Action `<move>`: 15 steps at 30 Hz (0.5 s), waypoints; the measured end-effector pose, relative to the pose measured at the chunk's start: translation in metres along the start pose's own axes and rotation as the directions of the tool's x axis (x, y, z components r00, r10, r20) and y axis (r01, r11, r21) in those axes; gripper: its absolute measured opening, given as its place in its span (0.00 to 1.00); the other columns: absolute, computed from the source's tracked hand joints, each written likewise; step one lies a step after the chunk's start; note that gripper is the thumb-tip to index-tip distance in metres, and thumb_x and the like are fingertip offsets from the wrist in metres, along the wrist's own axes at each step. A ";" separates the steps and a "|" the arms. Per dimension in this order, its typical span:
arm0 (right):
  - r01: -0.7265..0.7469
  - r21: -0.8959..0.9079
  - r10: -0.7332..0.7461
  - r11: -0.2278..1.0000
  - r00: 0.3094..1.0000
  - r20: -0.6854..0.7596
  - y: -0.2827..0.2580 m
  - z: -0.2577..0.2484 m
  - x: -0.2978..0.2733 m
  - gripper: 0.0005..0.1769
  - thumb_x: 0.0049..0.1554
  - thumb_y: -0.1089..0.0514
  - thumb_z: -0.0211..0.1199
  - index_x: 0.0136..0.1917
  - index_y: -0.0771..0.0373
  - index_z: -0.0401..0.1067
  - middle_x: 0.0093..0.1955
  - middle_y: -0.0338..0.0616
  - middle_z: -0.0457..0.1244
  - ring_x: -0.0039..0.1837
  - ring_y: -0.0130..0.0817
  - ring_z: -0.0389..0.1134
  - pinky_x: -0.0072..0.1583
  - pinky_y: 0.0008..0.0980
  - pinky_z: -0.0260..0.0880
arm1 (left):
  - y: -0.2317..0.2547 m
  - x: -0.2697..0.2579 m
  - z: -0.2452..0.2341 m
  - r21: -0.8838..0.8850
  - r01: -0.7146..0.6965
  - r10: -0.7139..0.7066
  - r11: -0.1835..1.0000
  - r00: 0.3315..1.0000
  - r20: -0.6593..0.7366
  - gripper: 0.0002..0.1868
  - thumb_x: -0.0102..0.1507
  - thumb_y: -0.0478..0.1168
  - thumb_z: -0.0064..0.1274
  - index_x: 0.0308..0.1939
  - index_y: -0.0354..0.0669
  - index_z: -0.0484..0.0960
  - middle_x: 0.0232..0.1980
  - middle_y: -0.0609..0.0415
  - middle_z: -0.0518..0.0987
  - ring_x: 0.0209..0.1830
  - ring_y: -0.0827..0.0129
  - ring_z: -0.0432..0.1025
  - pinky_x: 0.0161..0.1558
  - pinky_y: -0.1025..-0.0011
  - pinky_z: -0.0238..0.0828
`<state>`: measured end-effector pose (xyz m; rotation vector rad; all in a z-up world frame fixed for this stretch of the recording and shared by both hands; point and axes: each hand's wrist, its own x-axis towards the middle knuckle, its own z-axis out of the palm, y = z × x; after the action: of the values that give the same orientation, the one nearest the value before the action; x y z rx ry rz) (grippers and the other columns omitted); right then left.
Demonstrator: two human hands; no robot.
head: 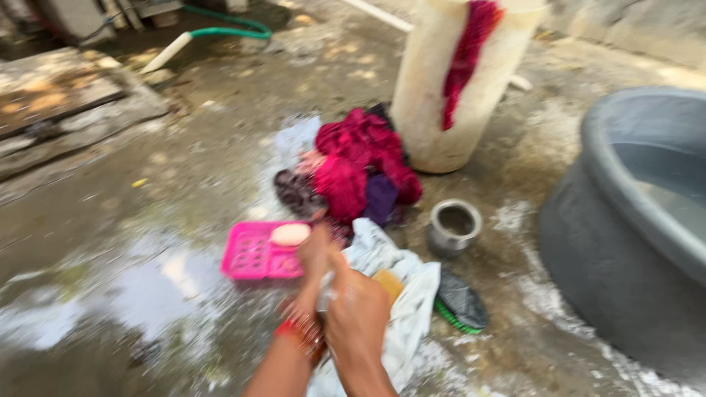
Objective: The person washes clothes by hand, using soap and a brush to scrub a grey garment on a concrete floor before rinsing it with water from a metal container.
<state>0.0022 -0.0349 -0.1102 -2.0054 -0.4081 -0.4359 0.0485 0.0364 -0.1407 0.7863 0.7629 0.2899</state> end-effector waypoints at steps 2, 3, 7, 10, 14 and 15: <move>-0.024 -0.299 0.093 0.954 0.971 0.221 -0.003 -0.002 0.028 0.25 0.67 0.46 0.46 0.40 0.62 0.76 0.38 0.60 0.68 0.43 0.60 0.69 0.47 0.57 0.65 | 0.005 -0.007 -0.003 -0.082 0.135 -0.131 0.987 0.990 0.055 0.20 0.67 0.53 0.48 0.29 0.45 0.82 0.31 0.54 0.79 0.29 0.67 0.70 0.31 0.65 0.67; -0.166 -0.347 0.221 0.923 0.967 0.127 0.004 -0.008 0.068 0.28 0.68 0.44 0.45 0.39 0.65 0.75 0.40 0.60 0.68 0.43 0.59 0.69 0.47 0.55 0.67 | -0.002 -0.014 0.005 -0.069 0.142 -0.139 0.987 0.989 0.048 0.19 0.67 0.53 0.48 0.30 0.45 0.82 0.32 0.54 0.79 0.30 0.68 0.70 0.32 0.66 0.68; 0.145 -0.457 -0.220 0.878 0.969 -0.115 0.014 -0.028 0.057 0.20 0.60 0.53 0.48 0.49 0.68 0.75 0.38 0.62 0.66 0.42 0.59 0.68 0.44 0.57 0.65 | -0.021 -0.032 0.027 0.262 -0.087 0.090 0.961 0.996 0.000 0.22 0.68 0.56 0.50 0.30 0.44 0.83 0.34 0.53 0.78 0.32 0.70 0.66 0.33 0.68 0.65; 0.120 -0.254 -0.143 0.960 0.987 -0.076 0.005 -0.022 0.006 0.18 0.61 0.53 0.49 0.50 0.66 0.76 0.37 0.61 0.66 0.41 0.59 0.68 0.43 0.55 0.65 | 0.012 -0.020 -0.001 0.097 0.207 -0.221 0.974 0.961 0.169 0.28 0.62 0.64 0.44 0.24 0.45 0.78 0.29 0.48 0.79 0.29 0.60 0.71 0.32 0.62 0.70; -0.142 -0.326 0.156 0.935 0.988 0.018 0.025 -0.025 0.069 0.16 0.62 0.53 0.50 0.50 0.63 0.76 0.35 0.60 0.65 0.39 0.58 0.68 0.42 0.54 0.65 | -0.005 -0.023 0.002 0.077 0.241 -0.252 0.967 0.947 0.200 0.31 0.61 0.68 0.44 0.22 0.44 0.76 0.25 0.48 0.76 0.26 0.58 0.69 0.29 0.60 0.66; -0.291 -0.314 0.301 0.904 0.953 -0.016 0.029 -0.031 0.087 0.16 0.62 0.53 0.50 0.50 0.62 0.76 0.35 0.60 0.65 0.39 0.58 0.68 0.41 0.53 0.65 | -0.025 -0.025 0.026 0.156 0.080 -0.103 0.985 0.984 0.147 0.29 0.63 0.65 0.49 0.23 0.44 0.78 0.24 0.52 0.72 0.25 0.62 0.64 0.26 0.62 0.59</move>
<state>0.0878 -0.0664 -0.0781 -2.3399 -0.0474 -0.2884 0.0481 -0.0068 -0.1341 0.9017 0.6771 0.0878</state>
